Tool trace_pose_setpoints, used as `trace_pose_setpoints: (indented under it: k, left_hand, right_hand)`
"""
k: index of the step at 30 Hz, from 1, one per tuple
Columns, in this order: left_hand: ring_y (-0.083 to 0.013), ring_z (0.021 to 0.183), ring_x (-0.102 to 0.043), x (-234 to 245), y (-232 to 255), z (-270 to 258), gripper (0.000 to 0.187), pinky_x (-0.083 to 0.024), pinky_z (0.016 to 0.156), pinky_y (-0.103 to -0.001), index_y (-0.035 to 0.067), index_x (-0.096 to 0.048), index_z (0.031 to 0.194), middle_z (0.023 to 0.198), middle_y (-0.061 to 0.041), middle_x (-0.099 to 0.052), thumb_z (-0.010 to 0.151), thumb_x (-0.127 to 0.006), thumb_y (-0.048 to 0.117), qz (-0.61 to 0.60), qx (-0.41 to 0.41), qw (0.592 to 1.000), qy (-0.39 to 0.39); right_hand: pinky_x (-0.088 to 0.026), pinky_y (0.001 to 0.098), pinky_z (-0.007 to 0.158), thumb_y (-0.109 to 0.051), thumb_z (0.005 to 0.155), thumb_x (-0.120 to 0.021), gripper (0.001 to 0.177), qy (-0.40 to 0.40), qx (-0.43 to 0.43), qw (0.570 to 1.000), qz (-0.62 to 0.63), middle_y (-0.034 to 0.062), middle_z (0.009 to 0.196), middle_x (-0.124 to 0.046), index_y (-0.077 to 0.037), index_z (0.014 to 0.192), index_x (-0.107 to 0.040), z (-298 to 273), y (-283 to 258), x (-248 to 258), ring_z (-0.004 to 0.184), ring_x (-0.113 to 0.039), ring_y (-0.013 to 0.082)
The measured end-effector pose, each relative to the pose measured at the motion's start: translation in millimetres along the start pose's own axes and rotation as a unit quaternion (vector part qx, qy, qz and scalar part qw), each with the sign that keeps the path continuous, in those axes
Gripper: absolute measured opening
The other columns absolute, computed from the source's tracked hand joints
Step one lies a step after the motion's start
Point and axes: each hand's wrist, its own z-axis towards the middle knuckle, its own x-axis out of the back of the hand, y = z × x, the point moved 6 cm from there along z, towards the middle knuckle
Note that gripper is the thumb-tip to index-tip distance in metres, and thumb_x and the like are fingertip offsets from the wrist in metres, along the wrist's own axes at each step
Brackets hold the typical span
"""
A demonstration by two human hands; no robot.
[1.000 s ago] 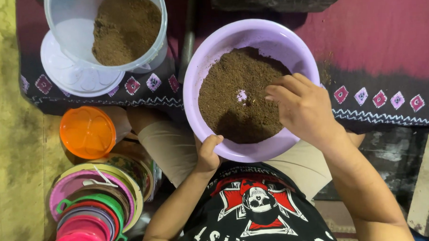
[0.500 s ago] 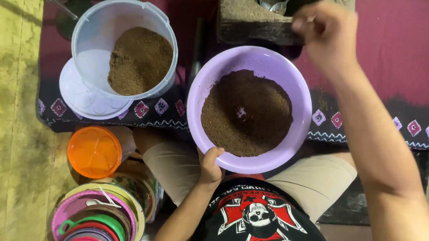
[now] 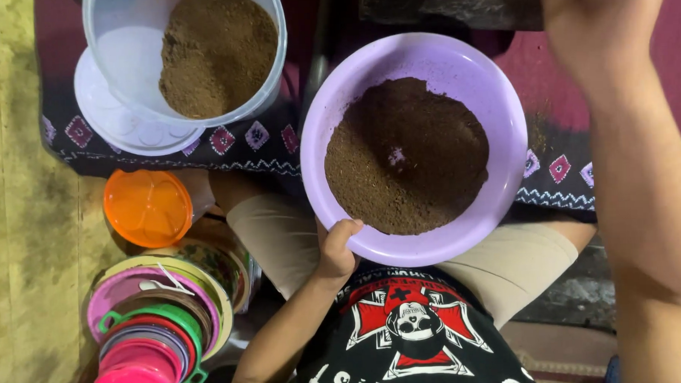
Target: Mixing and sorting through granular material in a bowl by hand to remove impurities
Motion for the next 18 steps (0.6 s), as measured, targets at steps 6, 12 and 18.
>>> trace_pose_setpoints:
  k: [6, 12, 18]
  left_hand:
    - [-0.0225, 0.090, -0.050, -5, 8, -19, 0.043, -0.042, 0.082, -0.030, -0.003, -0.049, 0.124, 0.107, -0.015, -0.057, 0.082, -0.050, 0.003, 0.020, -0.017, 0.998, -0.049]
    - [-0.0236, 0.088, -0.053, -14, 8, -38, 0.051, -0.044, 0.087, -0.038, -0.011, -0.050, 0.122, 0.097, -0.018, -0.056, 0.074, -0.059, 0.001, 0.069, -0.034, 0.995, -0.061]
    - [-0.0211, 0.097, -0.052, -9, -3, -60, 0.061, -0.040, 0.103, -0.047, -0.017, -0.050, 0.128, 0.100, -0.016, -0.054, 0.071, -0.066, -0.004, 0.076, -0.080, 0.992, -0.065]
  right_hand:
    - [-0.057, 0.0273, 0.071, 0.018, 0.093, -0.078, 0.012, -0.171, 0.076, 0.977, 0.098, 0.0175, 0.097, -0.076, 0.007, 0.098, -0.080, -48, -103, -24, 0.084, -0.066, 0.0230]
    - [-0.054, 0.0304, 0.071, -0.006, 0.085, -0.069, 0.012, -0.252, 0.144, 0.957, 0.008, 0.0074, 0.098, -0.074, -0.007, 0.094, -0.077, -107, -153, -38, 0.085, -0.065, 0.0215]
    - [-0.046, 0.0323, 0.060, -0.006, 0.093, -0.060, 0.015, -0.203, 0.137, 0.970, 0.002, 0.0085, 0.096, -0.070, -0.009, 0.092, -0.074, -149, -185, -7, 0.077, -0.060, 0.0242]
